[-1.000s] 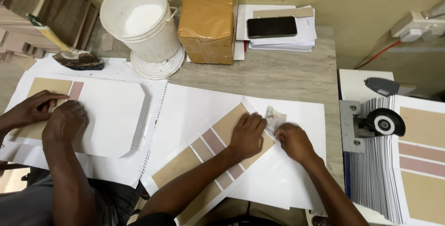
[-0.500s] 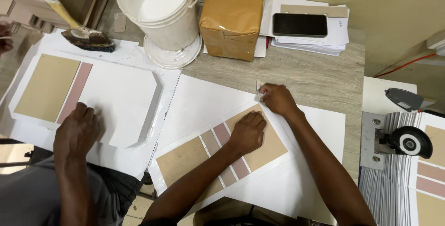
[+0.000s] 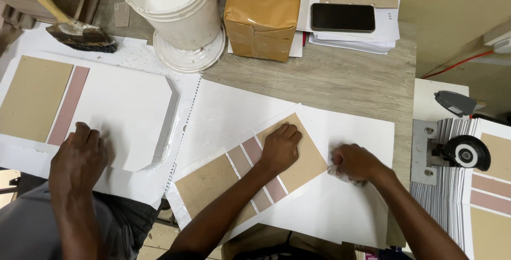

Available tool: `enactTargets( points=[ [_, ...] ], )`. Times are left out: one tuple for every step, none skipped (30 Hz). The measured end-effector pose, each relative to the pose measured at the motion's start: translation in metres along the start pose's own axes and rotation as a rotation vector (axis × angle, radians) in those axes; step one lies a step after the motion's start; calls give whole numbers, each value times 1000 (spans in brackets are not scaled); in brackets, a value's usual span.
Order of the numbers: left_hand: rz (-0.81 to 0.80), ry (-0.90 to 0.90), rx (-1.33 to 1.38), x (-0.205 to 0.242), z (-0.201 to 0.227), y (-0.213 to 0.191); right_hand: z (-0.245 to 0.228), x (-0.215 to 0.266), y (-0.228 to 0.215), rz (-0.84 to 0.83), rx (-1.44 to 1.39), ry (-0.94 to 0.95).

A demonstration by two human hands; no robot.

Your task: The person applies glue to a white book cover using a brush, then places a patterned paper sheet onto the cover and smooths it down with a cloth. They repeat this process for multiple book covers, handling the materials and tools to assemble the items.

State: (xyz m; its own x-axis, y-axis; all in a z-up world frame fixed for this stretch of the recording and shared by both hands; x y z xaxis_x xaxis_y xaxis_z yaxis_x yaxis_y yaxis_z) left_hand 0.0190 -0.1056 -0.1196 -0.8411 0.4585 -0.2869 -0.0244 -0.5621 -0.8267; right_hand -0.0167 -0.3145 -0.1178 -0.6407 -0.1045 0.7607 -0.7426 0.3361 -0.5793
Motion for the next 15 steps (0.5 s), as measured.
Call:
enactTargets(
  points=[
    [8, -5, -2, -3, 0, -3, -17, -12, -17, 2, 8, -5],
    [6, -4, 4, -4, 1, -6, -37, -23, -34, 26, -78, -37],
    [0, -17, 13, 0, 3, -9, -57, -33, -48, 37, -159, -72],
    [5, -36, 12, 0, 5, -10, -65, -59, -56, 24, -145, -78],
    [2, -43, 22, -1, 4, -13, -77, -85, -68, 89, -177, -110],
    [-1, -49, 31, -2, 4, -16, -89, -110, -81, 154, -209, -141],
    [3, -52, 23, -3, 2, -18, -100, -119, -87, 154, -207, -151],
    [3, -46, 22, -2, 3, -20, -111, -125, -93, 175, -191, -166],
    [7, -40, 24, -3, 5, -20, -120, -131, -101, 197, -170, -177],
    [16, -43, 20, -3, 4, -23, -121, -140, -96, 199, -163, -184],
    [2, -52, 11, -3, 5, -22, -117, -144, -96, 284, -136, -199],
    [-13, -61, 2, -4, 6, -22, -112, -149, -96, 368, -109, -213],
    [-15, -56, 3, -4, 7, -20, -102, -131, -84, 372, -113, -210],
    [-11, -50, -2, -3, 7, -19, -96, -112, -72, 373, -27, -246],
    [-9, -44, -10, -4, 6, -19, -93, -94, -61, 375, 56, -284]
  ],
)
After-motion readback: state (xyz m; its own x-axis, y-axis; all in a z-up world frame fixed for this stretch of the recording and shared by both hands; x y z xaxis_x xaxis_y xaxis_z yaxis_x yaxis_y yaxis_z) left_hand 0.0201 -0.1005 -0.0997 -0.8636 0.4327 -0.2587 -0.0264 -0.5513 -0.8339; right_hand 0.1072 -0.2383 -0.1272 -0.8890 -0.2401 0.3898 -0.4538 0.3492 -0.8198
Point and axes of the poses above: each hand's wrist, its own x-axis away from the middle knuckle, its own y-axis out of the palm, z = x × y, the point moved 8 cm from there along -x, towards the middle knuckle, and after that the axes turned 5 degrees about -y, right-handed, at the moved point
